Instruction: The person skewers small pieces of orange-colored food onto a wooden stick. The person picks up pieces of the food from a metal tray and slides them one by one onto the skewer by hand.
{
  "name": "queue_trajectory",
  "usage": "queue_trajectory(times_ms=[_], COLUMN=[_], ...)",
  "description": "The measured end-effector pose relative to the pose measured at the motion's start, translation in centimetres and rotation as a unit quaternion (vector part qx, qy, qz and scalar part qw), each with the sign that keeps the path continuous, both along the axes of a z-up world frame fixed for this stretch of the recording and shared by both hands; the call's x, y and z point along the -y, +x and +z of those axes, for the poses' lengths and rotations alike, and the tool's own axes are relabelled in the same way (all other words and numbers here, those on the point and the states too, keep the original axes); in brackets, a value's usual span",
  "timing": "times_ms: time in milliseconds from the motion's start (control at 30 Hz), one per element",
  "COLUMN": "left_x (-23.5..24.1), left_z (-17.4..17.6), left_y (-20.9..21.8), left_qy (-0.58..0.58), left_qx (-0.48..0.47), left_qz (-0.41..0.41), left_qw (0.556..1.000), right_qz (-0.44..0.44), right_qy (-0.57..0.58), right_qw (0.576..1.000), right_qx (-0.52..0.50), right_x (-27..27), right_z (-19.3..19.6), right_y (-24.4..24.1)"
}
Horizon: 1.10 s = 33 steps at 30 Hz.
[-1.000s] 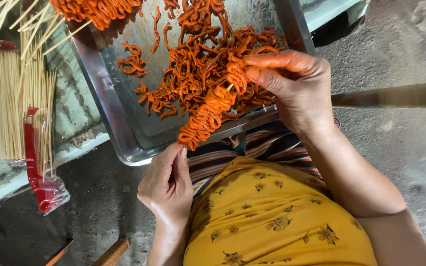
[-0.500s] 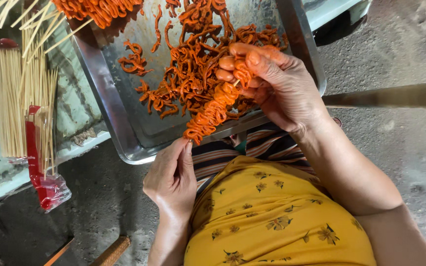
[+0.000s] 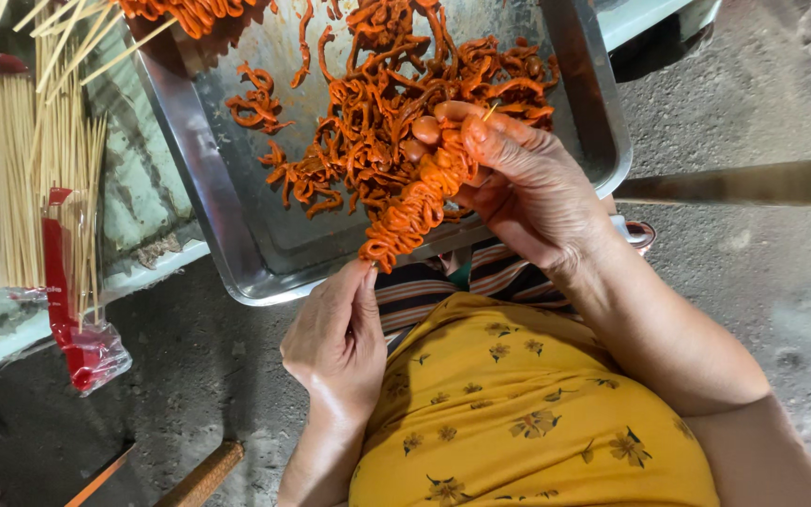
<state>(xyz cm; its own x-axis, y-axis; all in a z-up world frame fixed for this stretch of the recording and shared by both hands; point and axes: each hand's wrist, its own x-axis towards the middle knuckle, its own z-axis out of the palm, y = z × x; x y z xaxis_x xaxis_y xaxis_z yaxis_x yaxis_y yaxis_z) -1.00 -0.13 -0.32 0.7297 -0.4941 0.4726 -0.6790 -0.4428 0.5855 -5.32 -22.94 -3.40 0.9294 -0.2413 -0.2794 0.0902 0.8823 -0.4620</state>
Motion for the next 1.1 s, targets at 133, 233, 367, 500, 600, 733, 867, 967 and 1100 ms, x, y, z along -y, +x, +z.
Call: queue_trajectory(times_ms=[133,233,367,500,600,733,867,967,1100], left_x=[0.1,0.2,0.5,0.5,0.7,0.7,0.5,0.6,1.1], left_z=[0.0,-0.3,-0.8,-1.4,-1.8,-2.3,-1.8,-1.8,-2.2], left_y=[0.4,0.6,1.7,2.2,2.1,2.4,2.6,2.7,2.8], left_qy=[-0.007,-0.031,-0.046,-0.077,-0.082,-0.071,-0.066,-0.084,-0.107], left_qx=[-0.051,-0.125,-0.127,-0.127,-0.148,-0.158,-0.179,-0.203,-0.208], left_qz=[0.003,0.016,0.039,0.034,0.032,0.005,0.003,-0.010,-0.020], left_qw=[0.999,0.992,0.990,0.988,0.985,0.985,0.982,0.975,0.972], right_qz=[0.005,0.009,0.009,0.007,-0.012,-0.035,-0.041,-0.031,0.069], right_qy=[-0.037,-0.028,-0.069,-0.148,-0.116,-0.155,-0.158,-0.130,-0.180], right_qw=[0.999,0.998,0.997,0.989,0.993,0.987,0.986,0.991,0.981], right_qx=[0.027,0.062,0.023,0.010,-0.015,-0.024,-0.032,-0.011,0.036], right_x=[0.2,0.8,1.3,0.5,0.1,-0.2,-0.2,0.1,0.0], right_z=[0.8,1.9,1.4,-0.8,-1.7,-2.4,-2.3,-1.8,-0.7], right_y=[0.1,0.0,0.7,0.5,1.2,1.7,1.6,1.5,1.6])
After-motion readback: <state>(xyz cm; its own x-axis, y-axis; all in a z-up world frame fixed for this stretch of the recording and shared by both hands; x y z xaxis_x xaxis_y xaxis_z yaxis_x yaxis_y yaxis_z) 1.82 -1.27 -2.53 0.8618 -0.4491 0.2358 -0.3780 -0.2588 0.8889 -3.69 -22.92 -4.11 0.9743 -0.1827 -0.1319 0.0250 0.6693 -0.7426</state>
